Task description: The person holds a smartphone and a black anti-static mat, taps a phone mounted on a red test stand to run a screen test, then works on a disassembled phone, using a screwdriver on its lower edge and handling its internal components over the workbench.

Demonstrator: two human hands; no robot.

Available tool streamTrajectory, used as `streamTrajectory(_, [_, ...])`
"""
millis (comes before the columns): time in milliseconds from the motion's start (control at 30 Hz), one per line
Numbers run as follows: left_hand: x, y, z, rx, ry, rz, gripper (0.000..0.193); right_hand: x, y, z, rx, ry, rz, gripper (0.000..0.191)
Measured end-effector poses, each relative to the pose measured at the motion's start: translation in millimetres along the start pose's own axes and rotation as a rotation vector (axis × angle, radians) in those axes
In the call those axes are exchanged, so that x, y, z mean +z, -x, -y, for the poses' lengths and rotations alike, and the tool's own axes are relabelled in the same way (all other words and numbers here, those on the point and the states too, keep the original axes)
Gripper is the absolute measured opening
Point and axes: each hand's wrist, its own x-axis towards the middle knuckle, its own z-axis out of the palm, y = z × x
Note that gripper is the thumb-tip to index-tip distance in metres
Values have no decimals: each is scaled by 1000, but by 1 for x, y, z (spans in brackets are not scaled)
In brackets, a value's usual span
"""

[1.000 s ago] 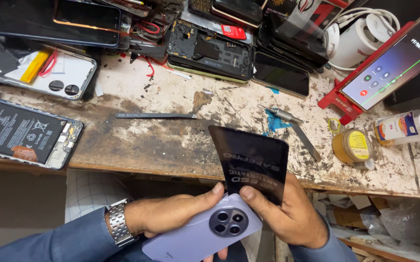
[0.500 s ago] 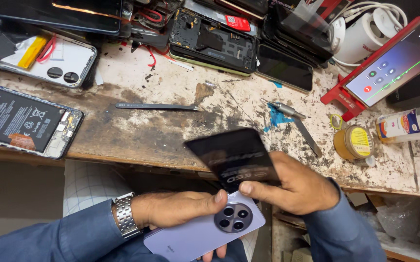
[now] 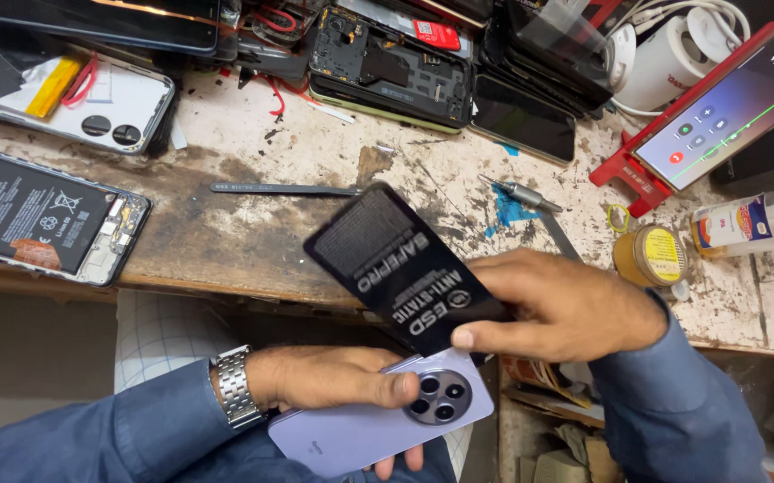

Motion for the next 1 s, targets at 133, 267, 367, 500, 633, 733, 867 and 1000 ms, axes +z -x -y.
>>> streamTrajectory(133, [0,-7,0,-46,19,19,78,6,-3,-3,-83,7,-61,29])
streamTrajectory(267, [2,-9,2,-82,83,-27,65,13,-5,-11,-64,42,-67,24])
streamTrajectory(367, [6,-6,-1,-92,-4,-62,58,14,-7,-13,-149,-3,-34,22])
streamTrajectory(500, [14,-3,-12,-230,-125,-119,51,19,-17,-12,-199,-34,31,22])
streamTrajectory(633, [22,4,-23,-150,-52,-97,48,18,-17,-13,-197,-9,28,23])
streamTrajectory(733, [24,12,-22,-2,-26,-128,50,18,-14,-15,-156,30,-8,27])
streamTrajectory(867, [20,16,-12,28,50,-113,52,25,-18,-16,-105,-65,33,26])
streamTrajectory(1000, [13,14,-4,-53,1,-115,58,26,-14,-16,-134,-31,-8,24])
